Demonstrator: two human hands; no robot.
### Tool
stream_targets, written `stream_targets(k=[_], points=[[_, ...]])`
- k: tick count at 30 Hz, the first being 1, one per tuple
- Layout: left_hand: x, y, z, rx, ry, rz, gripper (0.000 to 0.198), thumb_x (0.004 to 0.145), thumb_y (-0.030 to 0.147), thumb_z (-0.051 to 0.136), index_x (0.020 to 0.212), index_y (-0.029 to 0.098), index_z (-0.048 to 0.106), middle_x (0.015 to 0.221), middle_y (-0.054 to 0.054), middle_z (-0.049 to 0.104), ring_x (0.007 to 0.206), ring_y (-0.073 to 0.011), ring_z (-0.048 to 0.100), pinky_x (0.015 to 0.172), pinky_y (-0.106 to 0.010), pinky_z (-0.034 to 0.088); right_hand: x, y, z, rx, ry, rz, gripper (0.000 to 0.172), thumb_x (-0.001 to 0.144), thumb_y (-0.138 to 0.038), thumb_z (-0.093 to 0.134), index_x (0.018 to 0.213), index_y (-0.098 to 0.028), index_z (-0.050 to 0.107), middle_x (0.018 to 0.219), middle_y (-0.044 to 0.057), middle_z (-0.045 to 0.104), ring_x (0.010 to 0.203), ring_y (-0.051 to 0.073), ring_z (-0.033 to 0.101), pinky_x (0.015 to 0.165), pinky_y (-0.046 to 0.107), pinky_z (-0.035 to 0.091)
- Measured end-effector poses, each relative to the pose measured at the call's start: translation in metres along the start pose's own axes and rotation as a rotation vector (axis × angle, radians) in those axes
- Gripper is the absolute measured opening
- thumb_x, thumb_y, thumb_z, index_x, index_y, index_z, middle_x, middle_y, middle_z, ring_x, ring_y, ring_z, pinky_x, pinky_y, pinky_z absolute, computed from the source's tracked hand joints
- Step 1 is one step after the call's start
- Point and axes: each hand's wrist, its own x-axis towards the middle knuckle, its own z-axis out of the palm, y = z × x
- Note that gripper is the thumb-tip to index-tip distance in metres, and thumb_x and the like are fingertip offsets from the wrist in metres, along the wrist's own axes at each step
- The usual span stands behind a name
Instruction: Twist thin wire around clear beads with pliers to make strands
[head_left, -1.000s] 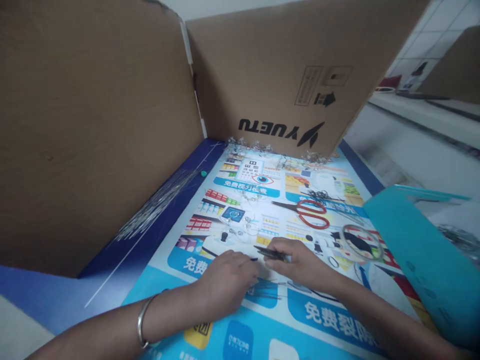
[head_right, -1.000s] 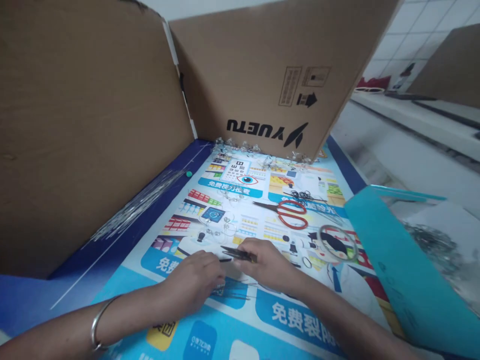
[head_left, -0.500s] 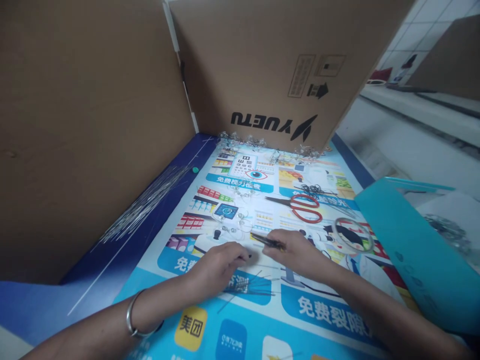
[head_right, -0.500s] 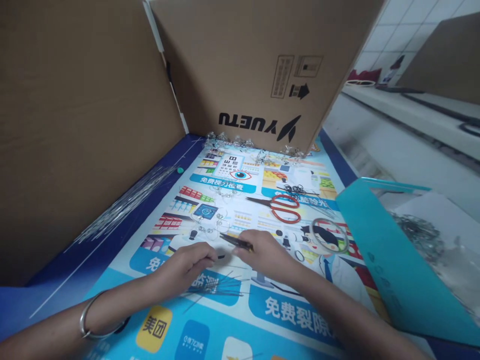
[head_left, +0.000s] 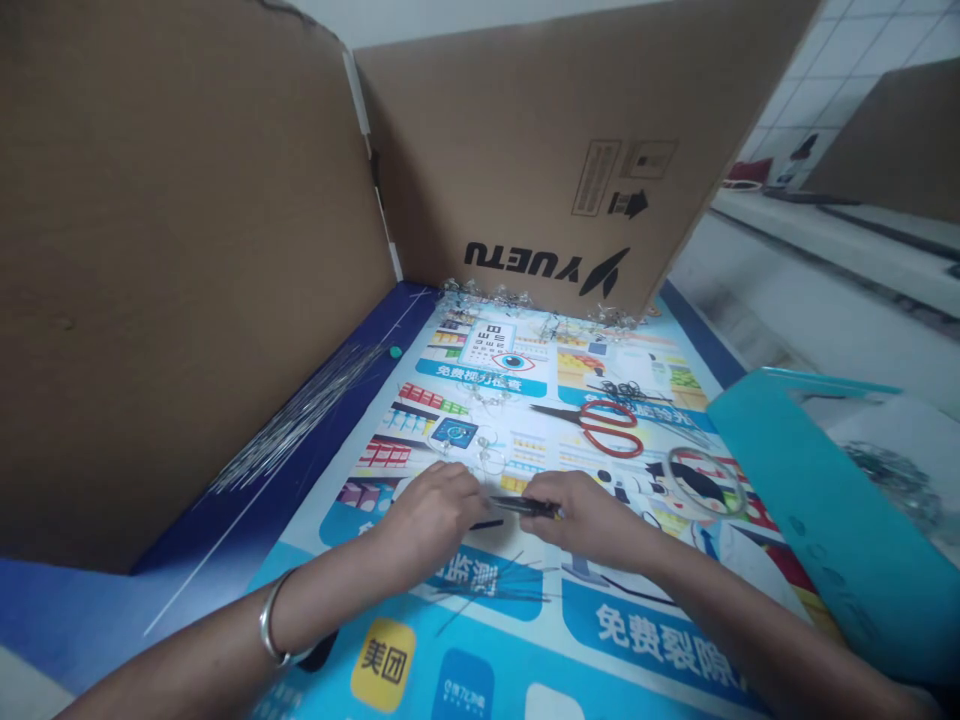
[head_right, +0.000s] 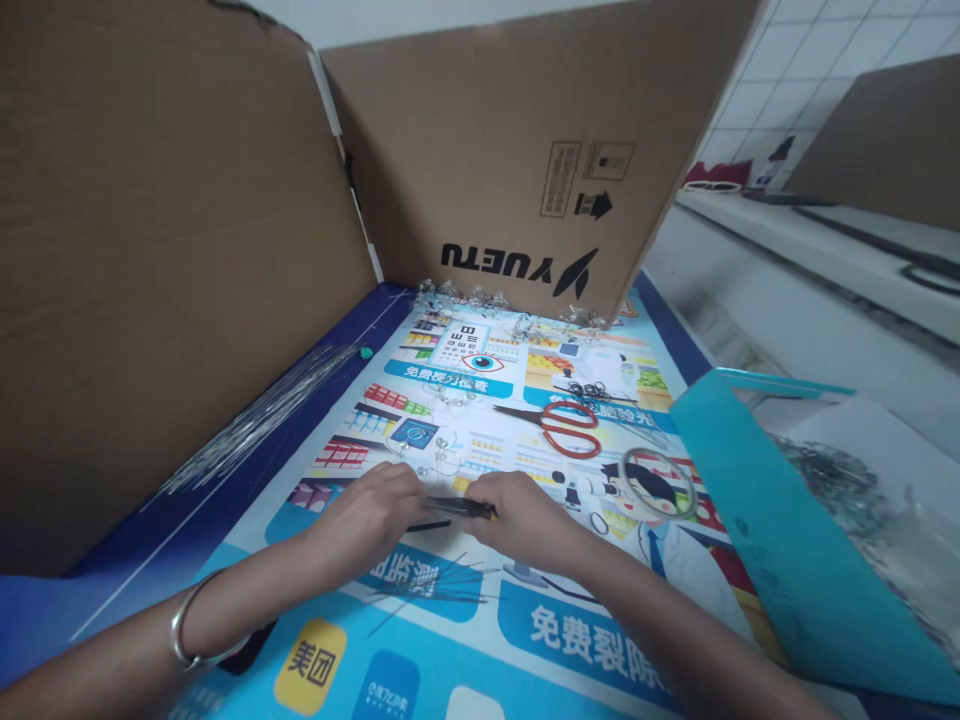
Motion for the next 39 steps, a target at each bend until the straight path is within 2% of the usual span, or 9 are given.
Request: stream_targets(k=[2,5,9,13,17,19,22,31,39], points=[[0.007,0.001,-0.009,0.107,0.007,0.008,0.017,0.081,0.012,0.051,0.066,0.016,0.058,0.069,-0.003,0.058,0.069,-0.0163,0.05,0.064,-0.029,0.039,0.005,0.001,-0.004,0.005,-0.01,0.0,0.01,0.072,-0.023,0.055,0.065,-0.018,0.056,0.064,-0.002,0.055,0.063,0.012,0.05,0.056,0.021,0.032],[0.017,0.002,-0.02,0.187,-0.004,0.004,0.013,0.079,0.011,0.054,0.067,0.015,0.057,0.071,-0.004,0.058,0.069,-0.0174,0.05,0.062,-0.029,0.038,0.015,0.002,-0.012,0.071,-0.038,0.069,0.007,0.068,-0.021,0.055,0.062,-0.017,0.055,0.057,-0.004,0.049,0.057,0.01,0.044,0.051,0.021,0.027],[0.026,-0.007,-0.021,0.101,-0.003,-0.102,0.015,0.077,0.007,0.051,0.068,0.015,0.06,0.069,-0.004,0.058,0.068,-0.0175,0.052,0.06,-0.028,0.039,0.026,0.003,-0.017,0.195,-0.011,0.147,0.007,0.065,-0.021,0.056,0.059,-0.017,0.055,0.052,-0.006,0.043,0.052,0.009,0.038,0.047,0.021,0.024],[0.029,-0.021,-0.009,-0.419,0.026,-0.335,0.015,0.073,0.008,0.052,0.069,0.017,0.064,0.07,0.0,0.062,0.067,-0.0133,0.055,0.062,-0.024,0.04,0.031,0.007,-0.01,0.274,0.025,0.185,0.013,0.07,-0.027,0.053,0.065,-0.016,0.057,0.053,-0.005,0.044,0.051,0.008,0.038,0.047,0.02,0.027],[0.027,-0.024,0.006,-1.057,0.008,-0.611,0.003,0.068,0.017,0.06,0.066,0.015,0.06,0.052,0.005,0.053,0.047,-0.008,0.048,0.048,-0.02,0.038,0.027,0.007,0.0,0.48,0.121,0.24,0.015,0.072,-0.029,0.054,0.069,-0.015,0.056,0.055,-0.005,0.044,0.051,0.008,0.037,0.048,0.02,0.028],[0.026,-0.022,0.012,-1.276,0.046,-0.673,0.01,0.066,0.022,0.064,0.067,0.014,0.058,0.049,0.005,0.051,0.043,-0.0075,0.046,0.046,-0.021,0.039,0.025,0.005,0.005,0.589,0.199,0.258,0.016,0.072,-0.031,0.057,0.069,-0.015,0.056,0.057,-0.005,0.045,0.053,0.008,0.036,0.049,0.02,0.029],[0.025,-0.015,0.017,-1.452,0.144,-0.687,0.018,0.064,0.026,0.069,0.07,0.013,0.057,0.053,0.003,0.056,0.047,-0.0084,0.05,0.049,-0.023,0.042,0.023,0.003,0.012,0.686,0.263,0.256,0.019,0.072,-0.034,0.058,0.071,-0.016,0.055,0.061,-0.004,0.047,0.057,0.009,0.038,0.053,0.021,0.031],[0.024,-0.005,0.022,-1.586,0.227,-0.722,0.021,0.069,0.026,0.069,0.071,0.013,0.053,0.057,0.002,0.056,0.046,-0.0067,0.051,0.051,-0.021,0.042,0.024,-0.001,0.025,0.73,0.339,0.25,0.018,0.073,-0.034,0.059,0.072,-0.017,0.053,0.065,-0.003,0.049,0.061,0.011,0.043,0.058,0.023,0.035],[0.024,-0.001,0.024,-1.598,0.252,-0.715,0.02,0.072,0.027,0.067,0.071,0.013,0.052,0.058,0.002,0.056,0.048,-0.0069,0.051,0.054,-0.023,0.043,0.024,0.0,0.025,0.74,0.319,0.246,0.018,0.071,-0.034,0.06,0.071,-0.018,0.051,0.061,-0.005,0.047,0.054,0.009,0.037,0.05,0.022,0.03]])
